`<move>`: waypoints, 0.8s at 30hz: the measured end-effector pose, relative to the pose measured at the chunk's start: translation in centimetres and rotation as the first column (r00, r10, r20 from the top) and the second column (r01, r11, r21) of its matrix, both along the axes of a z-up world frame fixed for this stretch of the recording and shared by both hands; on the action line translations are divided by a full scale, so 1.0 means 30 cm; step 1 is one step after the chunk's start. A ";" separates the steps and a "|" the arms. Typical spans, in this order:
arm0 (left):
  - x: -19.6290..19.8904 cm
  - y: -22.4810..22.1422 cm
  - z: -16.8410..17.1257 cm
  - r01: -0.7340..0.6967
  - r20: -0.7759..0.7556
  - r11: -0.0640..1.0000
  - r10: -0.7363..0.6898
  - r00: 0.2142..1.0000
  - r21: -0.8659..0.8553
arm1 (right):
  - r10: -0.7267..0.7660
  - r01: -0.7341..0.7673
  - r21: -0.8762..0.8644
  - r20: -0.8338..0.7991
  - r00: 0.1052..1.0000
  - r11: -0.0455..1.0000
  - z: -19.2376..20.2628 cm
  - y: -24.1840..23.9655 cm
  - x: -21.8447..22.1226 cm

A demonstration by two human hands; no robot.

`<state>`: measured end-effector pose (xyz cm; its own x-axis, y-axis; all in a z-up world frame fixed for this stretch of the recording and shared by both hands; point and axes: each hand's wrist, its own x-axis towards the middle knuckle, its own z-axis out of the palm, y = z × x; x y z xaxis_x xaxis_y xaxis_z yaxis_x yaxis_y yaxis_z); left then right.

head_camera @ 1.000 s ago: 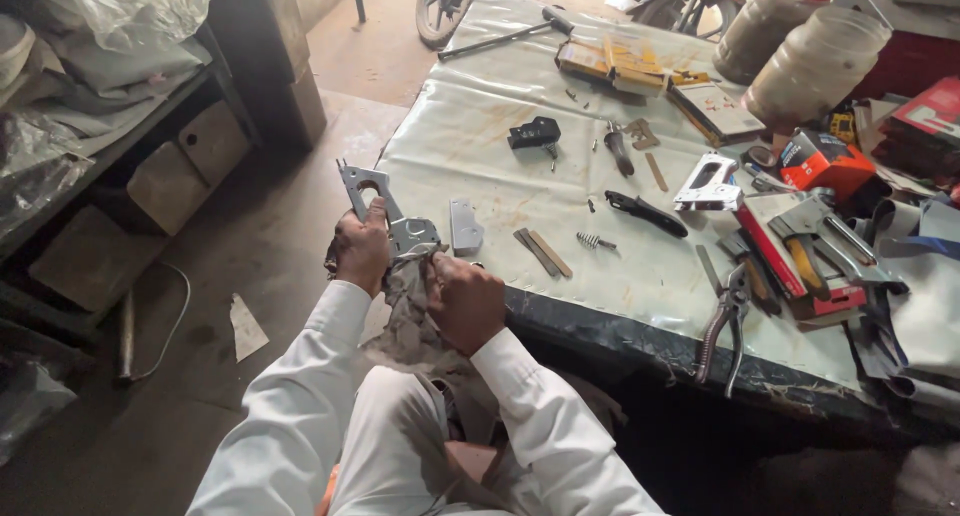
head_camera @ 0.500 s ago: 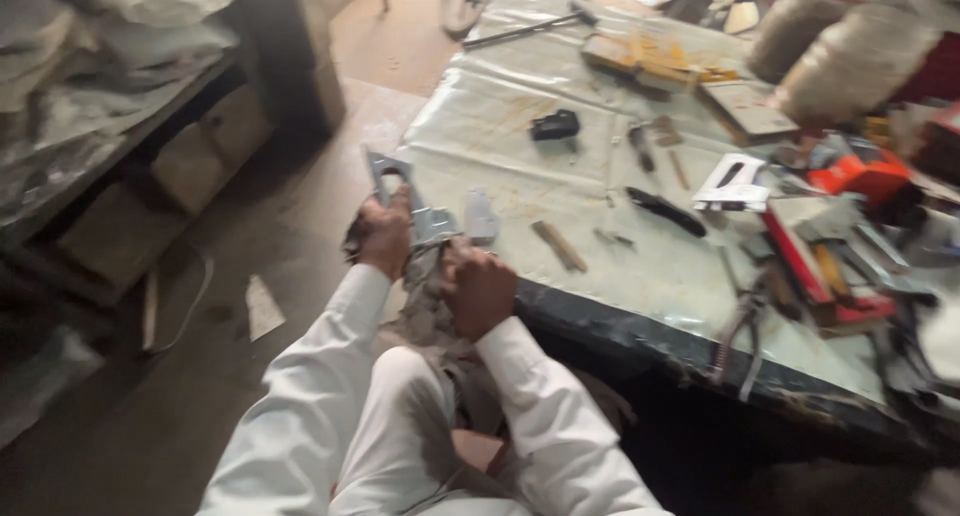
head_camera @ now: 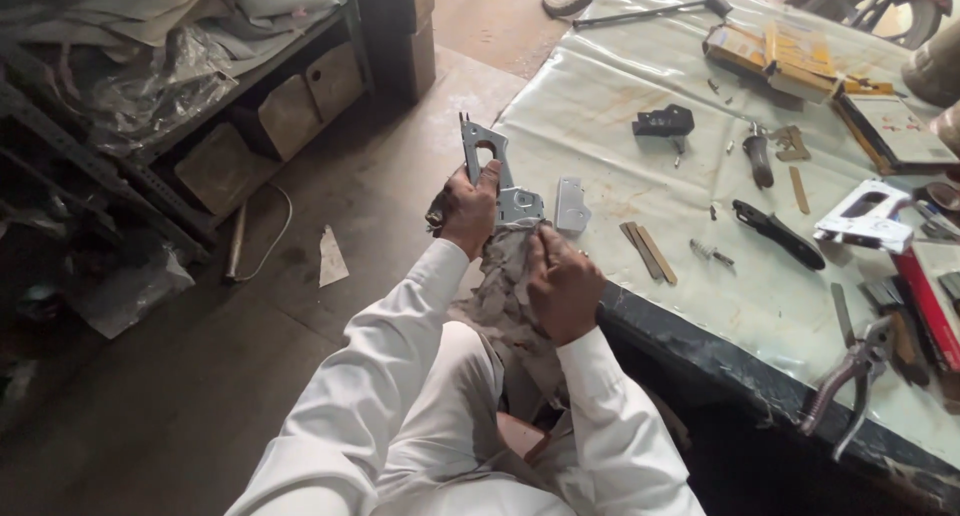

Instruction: Repairing and cleaning a heavy-duty manual staple gun at a workshop workbench.

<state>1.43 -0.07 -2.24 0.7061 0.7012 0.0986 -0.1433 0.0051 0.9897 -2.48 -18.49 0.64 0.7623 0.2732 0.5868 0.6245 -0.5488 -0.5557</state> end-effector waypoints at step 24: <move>0.017 -0.001 0.024 -0.102 -0.086 0.994 0.098 0.991 -0.046 | -0.119 0.095 -0.212 -0.103 0.988 0.973 0.084 -0.007 -0.020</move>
<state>1.93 -0.09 -1.52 0.6363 0.7714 0.0051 -0.0622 0.0447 0.9971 -3.08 -18.70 3.16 0.8521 0.2923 0.4341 0.4951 -0.7190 -0.4878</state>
